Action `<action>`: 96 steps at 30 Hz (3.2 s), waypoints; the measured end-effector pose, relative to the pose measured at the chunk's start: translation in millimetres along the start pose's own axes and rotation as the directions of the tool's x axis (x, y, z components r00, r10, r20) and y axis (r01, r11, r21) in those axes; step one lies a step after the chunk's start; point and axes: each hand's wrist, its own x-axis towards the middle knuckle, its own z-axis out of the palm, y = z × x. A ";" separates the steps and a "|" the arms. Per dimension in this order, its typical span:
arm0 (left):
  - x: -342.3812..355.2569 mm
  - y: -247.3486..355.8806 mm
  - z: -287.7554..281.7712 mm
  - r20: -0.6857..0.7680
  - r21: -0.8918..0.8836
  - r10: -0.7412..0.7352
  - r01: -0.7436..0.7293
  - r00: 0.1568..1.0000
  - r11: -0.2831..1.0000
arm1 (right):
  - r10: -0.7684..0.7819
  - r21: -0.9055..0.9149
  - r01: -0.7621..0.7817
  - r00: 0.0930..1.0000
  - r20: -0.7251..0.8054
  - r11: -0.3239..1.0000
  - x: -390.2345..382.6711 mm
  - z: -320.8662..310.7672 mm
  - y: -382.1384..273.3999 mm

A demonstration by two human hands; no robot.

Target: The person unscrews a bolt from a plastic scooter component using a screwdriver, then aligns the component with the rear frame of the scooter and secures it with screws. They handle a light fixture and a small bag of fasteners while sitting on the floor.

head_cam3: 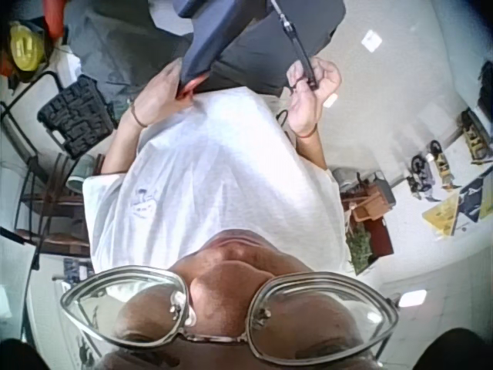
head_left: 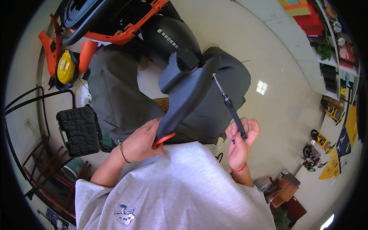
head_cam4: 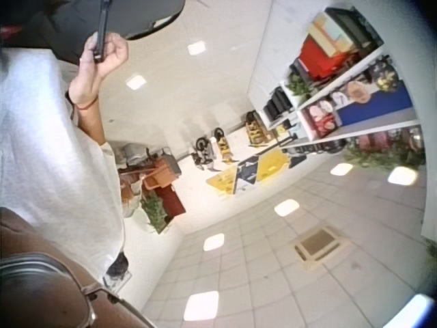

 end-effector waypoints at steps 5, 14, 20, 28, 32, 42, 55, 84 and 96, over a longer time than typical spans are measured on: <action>-3.9 -1.6 -1.7 0.082 -0.094 -0.005 0.013 0.997 0.995 | -0.169 -0.252 0.289 0.897 0.409 0.923 10.8 -11.3 -11.7; -5.1 -12.2 2.1 -0.065 0.070 0.077 -0.073 0.995 0.995 | -0.046 -0.262 0.059 0.997 0.055 0.963 14.3 -4.4 -24.7; 4.3 -9.8 5.7 -0.253 0.428 0.193 -0.069 0.948 0.901 | 0.554 0.563 -0.517 0.824 0.122 0.645 18.6 -6.4 -12.6; 4.8 -8.5 -0.1 -0.337 0.538 0.269 -0.049 0.902 0.841 | 0.300 0.607 -0.508 0.859 0.416 0.611 5.2 -13.6 -11.8; 6.4 -8.0 -3.7 -0.421 0.579 0.364 -0.063 0.831 0.813 | 0.122 0.427 -0.319 0.896 0.427 0.846 2.6 -20.0 -20.5; 1.7 -2.9 -13.5 -0.480 0.634 0.490 -0.098 0.728 0.767 | 0.135 0.337 -0.400 0.790 0.598 0.852 35.2 -14.4 -28.2; 7.6 -6.0 -1.3 -0.484 0.431 0.296 -0.071 0.823 0.900 | 0.204 0.280 -0.376 0.847 0.490 0.883 33.5 -9.2 -30.4; 270.1 79.2 -11.2 -0.129 -0.706 -0.272 0.104 0.954 0.701 | 0.064 -0.341 -0.020 0.991 0.119 0.940 178.3 -67.8 37.4; 530.2 49.2 -28.6 -0.156 -0.811 -0.148 -0.041 0.977 0.583 | 0.121 -0.222 -0.116 0.993 0.010 0.968 392.2 -148.6 119.9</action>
